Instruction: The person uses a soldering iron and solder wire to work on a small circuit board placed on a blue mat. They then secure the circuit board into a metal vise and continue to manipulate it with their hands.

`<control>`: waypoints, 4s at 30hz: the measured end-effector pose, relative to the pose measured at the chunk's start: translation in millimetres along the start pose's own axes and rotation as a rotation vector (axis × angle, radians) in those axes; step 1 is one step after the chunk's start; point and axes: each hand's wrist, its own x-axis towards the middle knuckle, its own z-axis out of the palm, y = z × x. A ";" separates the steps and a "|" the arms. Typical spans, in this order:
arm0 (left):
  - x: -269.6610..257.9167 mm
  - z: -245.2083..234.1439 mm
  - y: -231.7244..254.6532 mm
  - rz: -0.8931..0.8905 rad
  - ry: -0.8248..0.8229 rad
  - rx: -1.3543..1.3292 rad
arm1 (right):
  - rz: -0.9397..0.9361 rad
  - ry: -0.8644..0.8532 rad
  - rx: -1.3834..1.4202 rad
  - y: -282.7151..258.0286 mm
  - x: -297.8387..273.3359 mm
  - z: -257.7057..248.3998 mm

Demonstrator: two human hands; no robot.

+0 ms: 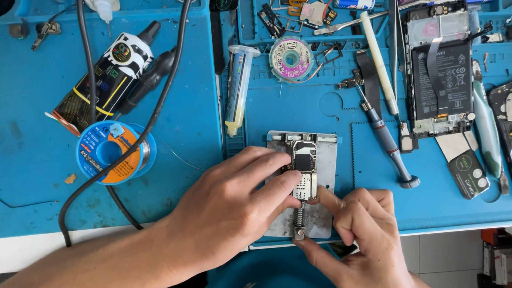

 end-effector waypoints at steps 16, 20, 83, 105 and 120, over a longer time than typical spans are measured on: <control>-3.5 5.8 -5.5 -0.093 -0.009 -0.132 | 0.032 0.077 0.046 -11.5 -1.1 -0.1; -1.5 0.9 -4.5 -0.101 -0.013 -0.166 | 0.111 0.029 0.113 -16.0 -0.9 -8.7; 21.6 -16.7 -14.7 -0.208 -0.205 -0.344 | -0.778 -0.390 0.057 15.7 149.8 -50.7; 17.9 -10.0 -22.6 -0.119 -0.176 -0.299 | -0.830 -0.283 -0.117 14.9 143.6 -41.3; 19.6 -8.0 -25.3 -0.098 -0.124 -0.320 | -0.888 -0.333 -0.148 11.6 148.6 -42.1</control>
